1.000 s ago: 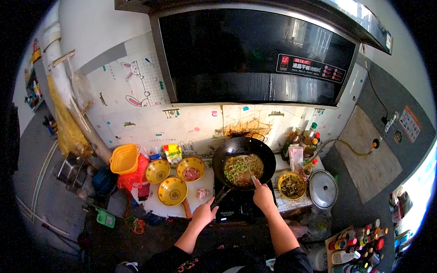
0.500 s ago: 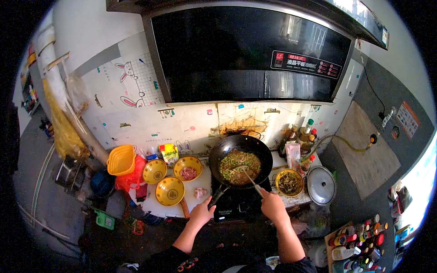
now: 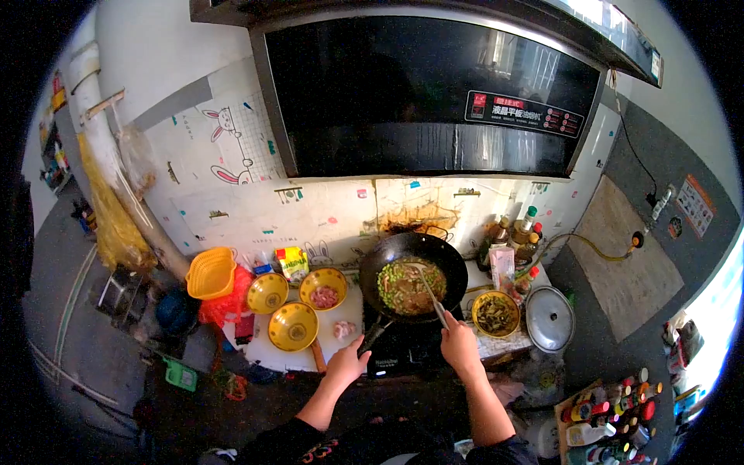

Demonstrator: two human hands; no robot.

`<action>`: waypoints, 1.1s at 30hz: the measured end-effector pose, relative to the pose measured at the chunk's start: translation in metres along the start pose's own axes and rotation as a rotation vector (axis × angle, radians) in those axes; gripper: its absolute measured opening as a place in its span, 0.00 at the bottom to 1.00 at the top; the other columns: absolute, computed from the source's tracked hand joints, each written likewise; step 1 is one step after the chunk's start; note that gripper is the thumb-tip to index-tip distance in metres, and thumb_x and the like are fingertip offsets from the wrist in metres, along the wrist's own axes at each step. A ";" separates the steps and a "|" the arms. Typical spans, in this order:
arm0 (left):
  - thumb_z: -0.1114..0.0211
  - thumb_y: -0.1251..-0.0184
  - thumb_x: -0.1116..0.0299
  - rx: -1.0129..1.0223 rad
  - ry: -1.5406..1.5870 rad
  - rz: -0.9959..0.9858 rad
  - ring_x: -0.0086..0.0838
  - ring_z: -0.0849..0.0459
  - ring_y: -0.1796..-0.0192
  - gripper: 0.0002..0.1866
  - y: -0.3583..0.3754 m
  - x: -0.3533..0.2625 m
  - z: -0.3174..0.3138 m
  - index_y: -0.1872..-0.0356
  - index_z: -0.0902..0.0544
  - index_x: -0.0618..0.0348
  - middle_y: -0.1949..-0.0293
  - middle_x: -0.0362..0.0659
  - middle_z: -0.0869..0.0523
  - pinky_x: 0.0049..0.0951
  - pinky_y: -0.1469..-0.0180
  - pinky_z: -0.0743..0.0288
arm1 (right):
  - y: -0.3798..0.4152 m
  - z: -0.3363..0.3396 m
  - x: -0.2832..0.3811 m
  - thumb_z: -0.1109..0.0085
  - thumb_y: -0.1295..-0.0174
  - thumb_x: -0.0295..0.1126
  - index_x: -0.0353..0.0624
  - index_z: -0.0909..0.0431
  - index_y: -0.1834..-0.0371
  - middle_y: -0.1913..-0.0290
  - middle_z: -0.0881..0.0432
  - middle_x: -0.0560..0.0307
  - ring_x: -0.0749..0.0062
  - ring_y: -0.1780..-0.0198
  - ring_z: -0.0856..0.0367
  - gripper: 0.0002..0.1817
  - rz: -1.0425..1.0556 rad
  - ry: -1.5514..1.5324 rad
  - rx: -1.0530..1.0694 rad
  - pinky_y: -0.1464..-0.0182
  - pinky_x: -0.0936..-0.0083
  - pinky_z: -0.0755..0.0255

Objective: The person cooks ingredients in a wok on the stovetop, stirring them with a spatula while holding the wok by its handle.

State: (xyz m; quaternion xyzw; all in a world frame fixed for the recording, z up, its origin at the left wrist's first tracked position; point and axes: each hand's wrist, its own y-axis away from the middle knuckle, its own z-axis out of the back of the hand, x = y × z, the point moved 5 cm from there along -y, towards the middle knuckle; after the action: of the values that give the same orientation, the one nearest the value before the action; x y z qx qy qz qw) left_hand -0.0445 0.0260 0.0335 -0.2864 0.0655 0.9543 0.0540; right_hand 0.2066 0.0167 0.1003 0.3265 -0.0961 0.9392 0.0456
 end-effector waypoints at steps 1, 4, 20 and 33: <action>0.43 0.40 0.56 -0.014 0.012 -0.012 0.49 0.19 0.64 0.25 0.000 -0.001 0.001 0.42 0.29 0.52 0.69 0.55 0.17 0.44 0.62 0.25 | 0.001 -0.006 -0.002 0.48 0.46 0.24 0.36 0.30 0.46 0.62 0.23 0.33 0.40 0.58 0.25 0.21 -0.013 0.028 0.003 0.56 0.59 0.29; 0.43 0.41 0.56 0.024 -0.009 0.018 0.49 0.19 0.65 0.25 0.000 -0.002 0.002 0.42 0.29 0.52 0.69 0.55 0.17 0.44 0.63 0.25 | 0.007 -0.018 -0.008 0.47 0.47 0.25 0.38 0.31 0.45 0.65 0.24 0.33 0.38 0.61 0.25 0.23 -0.005 0.070 0.031 0.59 0.56 0.30; 0.43 0.40 0.57 -0.057 0.003 -0.040 0.48 0.19 0.65 0.25 0.000 -0.002 0.002 0.42 0.29 0.53 0.68 0.54 0.17 0.43 0.63 0.25 | 0.039 0.053 0.005 0.46 0.52 0.22 0.43 0.24 0.49 0.61 0.21 0.39 0.45 0.56 0.24 0.22 -0.044 0.093 0.071 0.52 0.63 0.30; 0.44 0.40 0.56 0.017 -0.001 0.012 0.48 0.18 0.64 0.25 0.001 -0.005 0.003 0.42 0.29 0.52 0.66 0.54 0.17 0.42 0.61 0.25 | 0.033 0.002 -0.013 0.47 0.49 0.24 0.44 0.27 0.45 0.62 0.22 0.36 0.43 0.58 0.24 0.23 -0.027 0.088 0.112 0.55 0.59 0.30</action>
State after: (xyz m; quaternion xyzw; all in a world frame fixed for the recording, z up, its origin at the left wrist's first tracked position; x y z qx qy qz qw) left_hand -0.0424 0.0250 0.0385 -0.2849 0.0754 0.9542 0.0506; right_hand 0.2136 -0.0165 0.0890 0.2882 -0.0369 0.9558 0.0443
